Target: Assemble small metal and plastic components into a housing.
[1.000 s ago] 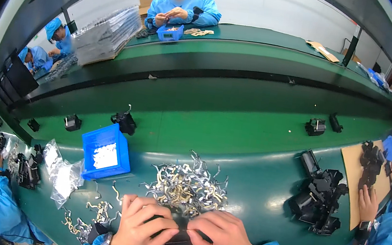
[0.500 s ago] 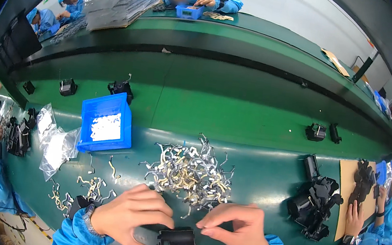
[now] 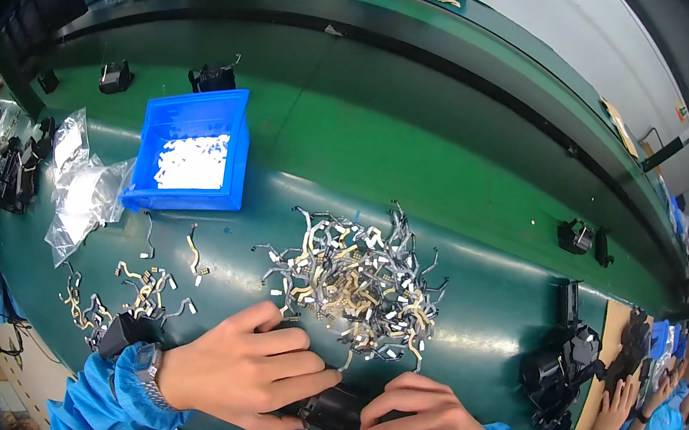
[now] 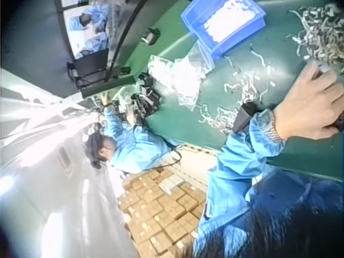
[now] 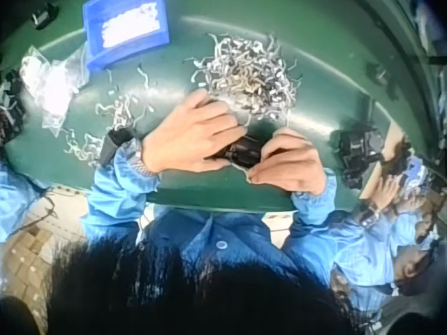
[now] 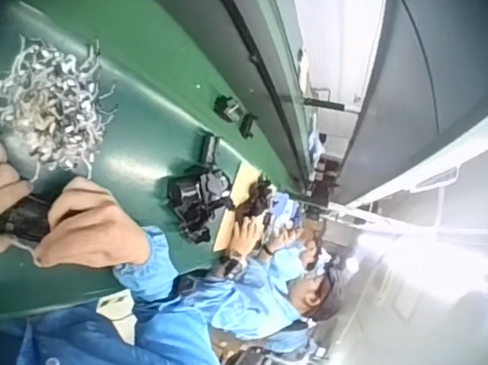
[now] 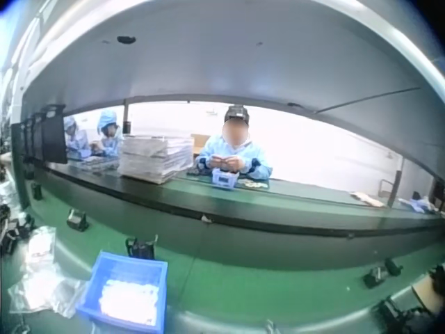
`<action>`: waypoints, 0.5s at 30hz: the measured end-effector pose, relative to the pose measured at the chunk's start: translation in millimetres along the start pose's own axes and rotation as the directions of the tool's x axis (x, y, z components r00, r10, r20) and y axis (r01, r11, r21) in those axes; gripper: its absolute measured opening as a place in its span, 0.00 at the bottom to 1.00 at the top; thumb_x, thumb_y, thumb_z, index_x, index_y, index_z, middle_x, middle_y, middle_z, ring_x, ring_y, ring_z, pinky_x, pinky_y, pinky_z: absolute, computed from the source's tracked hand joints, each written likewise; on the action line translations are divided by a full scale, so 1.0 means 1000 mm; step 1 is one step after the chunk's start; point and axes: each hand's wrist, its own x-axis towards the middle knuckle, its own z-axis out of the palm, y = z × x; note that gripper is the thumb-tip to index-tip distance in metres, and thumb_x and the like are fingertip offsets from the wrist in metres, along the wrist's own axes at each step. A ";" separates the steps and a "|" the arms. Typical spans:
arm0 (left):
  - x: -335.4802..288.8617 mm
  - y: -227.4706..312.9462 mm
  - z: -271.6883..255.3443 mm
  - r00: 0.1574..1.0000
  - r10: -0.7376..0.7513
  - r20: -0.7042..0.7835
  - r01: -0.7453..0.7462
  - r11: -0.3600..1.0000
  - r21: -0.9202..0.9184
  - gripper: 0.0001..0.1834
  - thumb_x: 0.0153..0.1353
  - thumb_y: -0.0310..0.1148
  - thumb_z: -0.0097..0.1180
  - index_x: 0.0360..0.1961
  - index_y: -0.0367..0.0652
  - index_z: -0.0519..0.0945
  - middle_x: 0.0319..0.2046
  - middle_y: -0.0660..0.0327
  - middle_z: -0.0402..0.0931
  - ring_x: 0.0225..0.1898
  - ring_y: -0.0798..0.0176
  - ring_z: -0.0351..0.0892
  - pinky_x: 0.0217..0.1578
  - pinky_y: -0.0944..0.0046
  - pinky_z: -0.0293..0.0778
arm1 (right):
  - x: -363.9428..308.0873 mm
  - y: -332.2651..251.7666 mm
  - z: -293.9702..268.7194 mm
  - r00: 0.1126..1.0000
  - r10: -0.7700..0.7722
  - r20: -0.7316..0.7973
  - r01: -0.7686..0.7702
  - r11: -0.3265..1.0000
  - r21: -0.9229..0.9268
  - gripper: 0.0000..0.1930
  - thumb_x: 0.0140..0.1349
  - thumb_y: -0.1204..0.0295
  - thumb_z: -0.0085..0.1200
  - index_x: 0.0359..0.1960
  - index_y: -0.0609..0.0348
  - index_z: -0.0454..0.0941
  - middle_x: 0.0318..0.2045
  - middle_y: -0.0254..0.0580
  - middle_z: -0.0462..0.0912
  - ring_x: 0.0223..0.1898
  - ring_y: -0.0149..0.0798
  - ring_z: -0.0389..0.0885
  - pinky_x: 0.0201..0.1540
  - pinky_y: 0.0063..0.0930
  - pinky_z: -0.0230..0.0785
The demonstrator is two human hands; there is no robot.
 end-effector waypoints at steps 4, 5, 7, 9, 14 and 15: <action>0.000 -0.002 0.005 1.000 0.004 -0.030 -0.004 1.000 0.000 0.32 0.43 0.52 0.74 0.49 0.47 0.86 0.37 0.72 0.76 0.38 0.68 0.72 0.38 0.61 0.63 | -0.002 0.000 -0.002 0.998 0.034 0.044 -0.033 0.998 -0.044 0.07 0.61 0.68 0.65 0.36 0.51 0.94 0.39 0.27 0.93 0.36 0.34 0.83 0.37 0.29 0.65; 0.000 -0.001 0.006 0.999 0.008 -0.044 -0.008 1.000 0.009 0.31 0.44 0.52 0.73 0.48 0.48 0.86 0.36 0.72 0.76 0.38 0.68 0.72 0.37 0.61 0.63 | -0.002 0.000 -0.001 0.998 0.036 0.046 -0.034 0.999 -0.043 0.07 0.61 0.68 0.65 0.36 0.51 0.94 0.39 0.27 0.93 0.36 0.34 0.83 0.37 0.29 0.65; 0.000 -0.001 0.008 0.998 0.014 -0.060 -0.013 1.000 0.014 0.30 0.44 0.52 0.73 0.47 0.48 0.86 0.36 0.72 0.75 0.38 0.68 0.72 0.37 0.61 0.64 | -0.003 0.000 0.000 0.998 0.037 0.056 -0.033 0.997 -0.067 0.06 0.61 0.67 0.65 0.35 0.49 0.94 0.39 0.24 0.93 0.36 0.34 0.83 0.38 0.30 0.64; -0.002 0.000 0.006 0.997 0.012 -0.073 -0.009 0.999 0.031 0.29 0.45 0.51 0.73 0.47 0.48 0.86 0.35 0.72 0.75 0.37 0.68 0.72 0.36 0.61 0.64 | -0.001 0.002 0.000 0.997 0.042 0.063 -0.038 0.997 -0.069 0.06 0.60 0.68 0.66 0.35 0.49 0.94 0.39 0.23 0.93 0.36 0.34 0.83 0.39 0.30 0.64; -0.002 -0.001 0.006 0.997 0.000 -0.074 0.000 1.000 0.005 0.28 0.45 0.51 0.72 0.47 0.48 0.86 0.36 0.72 0.75 0.38 0.67 0.72 0.36 0.61 0.64 | 0.001 -0.002 0.000 0.993 0.087 0.084 -0.081 0.994 -0.077 0.07 0.57 0.70 0.69 0.38 0.49 0.93 0.38 0.19 0.91 0.40 0.33 0.82 0.43 0.28 0.70; -0.002 -0.002 0.008 0.997 0.004 -0.071 -0.004 1.000 -0.003 0.29 0.45 0.51 0.72 0.47 0.48 0.86 0.36 0.72 0.75 0.38 0.67 0.72 0.36 0.61 0.64 | 0.000 -0.002 0.000 0.993 0.093 0.068 -0.086 0.992 -0.094 0.07 0.57 0.69 0.69 0.37 0.49 0.93 0.38 0.19 0.91 0.40 0.33 0.82 0.43 0.27 0.69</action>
